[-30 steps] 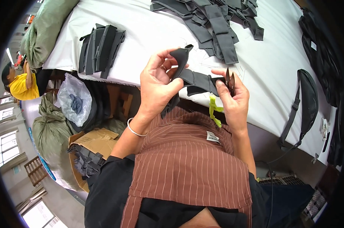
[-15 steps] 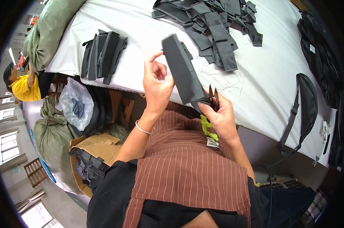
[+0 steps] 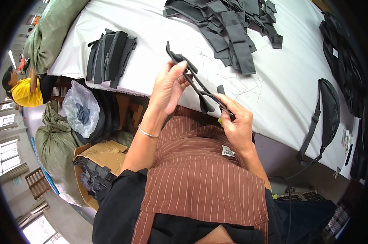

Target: The recorder is inspecting and trimming loose threads from black fabric pouch or bag components using snips.

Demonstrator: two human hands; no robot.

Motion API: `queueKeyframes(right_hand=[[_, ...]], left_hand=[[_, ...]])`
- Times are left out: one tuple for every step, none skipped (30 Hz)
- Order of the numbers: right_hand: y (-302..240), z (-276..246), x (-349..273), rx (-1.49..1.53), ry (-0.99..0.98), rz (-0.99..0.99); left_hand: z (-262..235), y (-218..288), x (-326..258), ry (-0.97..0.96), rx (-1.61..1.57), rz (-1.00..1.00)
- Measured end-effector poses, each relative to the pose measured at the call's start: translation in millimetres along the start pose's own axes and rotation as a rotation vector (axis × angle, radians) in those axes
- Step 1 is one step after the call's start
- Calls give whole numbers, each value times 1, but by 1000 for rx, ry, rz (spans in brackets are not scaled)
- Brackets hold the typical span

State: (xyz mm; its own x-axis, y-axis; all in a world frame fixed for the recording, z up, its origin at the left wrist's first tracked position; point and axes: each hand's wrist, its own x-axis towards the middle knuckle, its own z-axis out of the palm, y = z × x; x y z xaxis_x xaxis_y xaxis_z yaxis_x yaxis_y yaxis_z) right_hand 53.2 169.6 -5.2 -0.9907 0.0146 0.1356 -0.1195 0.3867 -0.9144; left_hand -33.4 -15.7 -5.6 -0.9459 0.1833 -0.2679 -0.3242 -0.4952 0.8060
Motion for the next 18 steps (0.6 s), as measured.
queueKeyframes(right_hand=[[3,1,-1,4,12,-6],[5,2,-1,4,13,-5],[9,3,0,24,29,1],[12,3,-1,45,45,10],[15,3,0,45,46,15],[18,2,1,66,58,63],[21,1,3,86,68,108],[22,-2,4,85,68,111],[21,-5,5,117,74,124],[21,-7,6,150,80,136],[21,-11,6,233,61,186],[17,-14,6,233,60,187],[11,-18,6,176,63,195],[6,-21,6,119,66,204],[3,-24,6,98,61,172],[0,-25,6,98,63,174],[-2,-25,6,77,90,93],[-2,-25,5,56,116,12]], left_hand=[[0,-2,1,28,34,-1],[-1,-1,1,28,34,-2],[-1,-1,0,3,19,-17],[-2,-1,-1,-21,4,-34],[-1,-1,-3,-21,4,-39],[1,0,-6,-45,19,-11],[3,1,-9,-68,32,19],[6,0,-11,-68,31,16],[10,-1,-13,-80,38,78],[12,-1,-15,-90,46,141],[12,0,-16,-112,72,163],[15,0,-18,-112,72,162],[20,1,-20,-102,107,217],[22,1,-21,-92,142,272],[22,0,-21,-92,131,288],[23,-1,-21,-94,131,285],[24,-3,-21,-84,144,309],[25,-4,-21,-73,157,333]])
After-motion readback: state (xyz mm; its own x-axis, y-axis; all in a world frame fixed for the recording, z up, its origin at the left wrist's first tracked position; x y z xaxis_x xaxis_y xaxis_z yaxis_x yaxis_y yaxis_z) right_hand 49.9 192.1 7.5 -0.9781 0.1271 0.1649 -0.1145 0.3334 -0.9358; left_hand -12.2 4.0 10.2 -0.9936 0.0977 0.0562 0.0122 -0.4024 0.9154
